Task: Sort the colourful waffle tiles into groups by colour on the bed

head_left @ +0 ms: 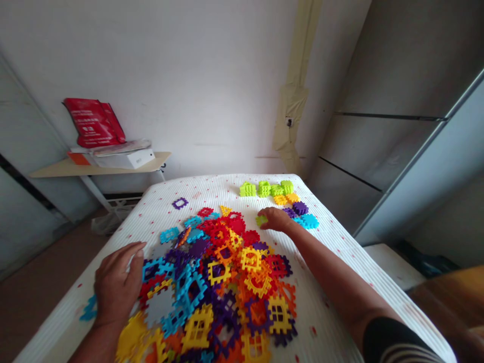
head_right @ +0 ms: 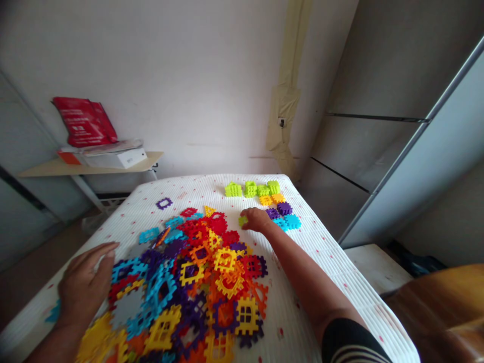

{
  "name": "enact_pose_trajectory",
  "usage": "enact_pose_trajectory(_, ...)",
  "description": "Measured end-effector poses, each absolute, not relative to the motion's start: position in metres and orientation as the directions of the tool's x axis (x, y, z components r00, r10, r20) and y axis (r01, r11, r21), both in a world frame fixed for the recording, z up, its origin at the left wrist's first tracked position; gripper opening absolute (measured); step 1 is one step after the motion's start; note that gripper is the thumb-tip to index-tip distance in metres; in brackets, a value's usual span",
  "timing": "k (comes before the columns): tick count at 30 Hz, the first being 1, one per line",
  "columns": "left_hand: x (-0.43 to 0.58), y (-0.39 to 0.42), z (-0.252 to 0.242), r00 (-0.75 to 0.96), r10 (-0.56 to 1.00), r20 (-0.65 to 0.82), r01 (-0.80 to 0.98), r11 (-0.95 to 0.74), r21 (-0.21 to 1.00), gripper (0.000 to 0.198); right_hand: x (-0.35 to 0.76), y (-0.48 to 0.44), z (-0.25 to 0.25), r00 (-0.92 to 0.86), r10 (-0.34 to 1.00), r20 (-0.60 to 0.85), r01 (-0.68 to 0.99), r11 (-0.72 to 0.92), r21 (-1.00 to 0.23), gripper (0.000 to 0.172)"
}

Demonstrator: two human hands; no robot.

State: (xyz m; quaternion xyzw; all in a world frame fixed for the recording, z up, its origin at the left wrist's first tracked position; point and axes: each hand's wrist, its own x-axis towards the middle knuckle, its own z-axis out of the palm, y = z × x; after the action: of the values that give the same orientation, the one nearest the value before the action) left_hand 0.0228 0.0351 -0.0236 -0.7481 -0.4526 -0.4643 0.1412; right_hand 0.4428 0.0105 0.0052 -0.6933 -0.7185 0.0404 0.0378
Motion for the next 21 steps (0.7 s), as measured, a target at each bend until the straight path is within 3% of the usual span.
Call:
enact_pose_trajectory(8, 0.022, 0.031, -0.020, 0.093, 0.582, 0.808, 0.811, -0.515, 0.278, 0.035, 0.443, 0.009, 0.007, -0.036, 0.999, 0.038, 0.999, 0.036, 0.004, 0.048)
enact_pose_trajectory(15, 0.017, 0.026, -0.017, -0.020, 0.696, 0.717, 0.810, -0.410, 0.420, 0.039, 0.498, 0.038, 0.034, 0.119, 0.977, 0.176, 0.993, -0.118, -0.013, 0.049)
enact_pose_trajectory(21, 0.015, 0.028, -0.024, -0.073, 0.730, 0.680, 0.810, -0.354, 0.467, 0.037, 0.543, 0.071, 0.059, 0.181, 0.971, 0.154, 0.976, -0.196, 0.093, 0.054)
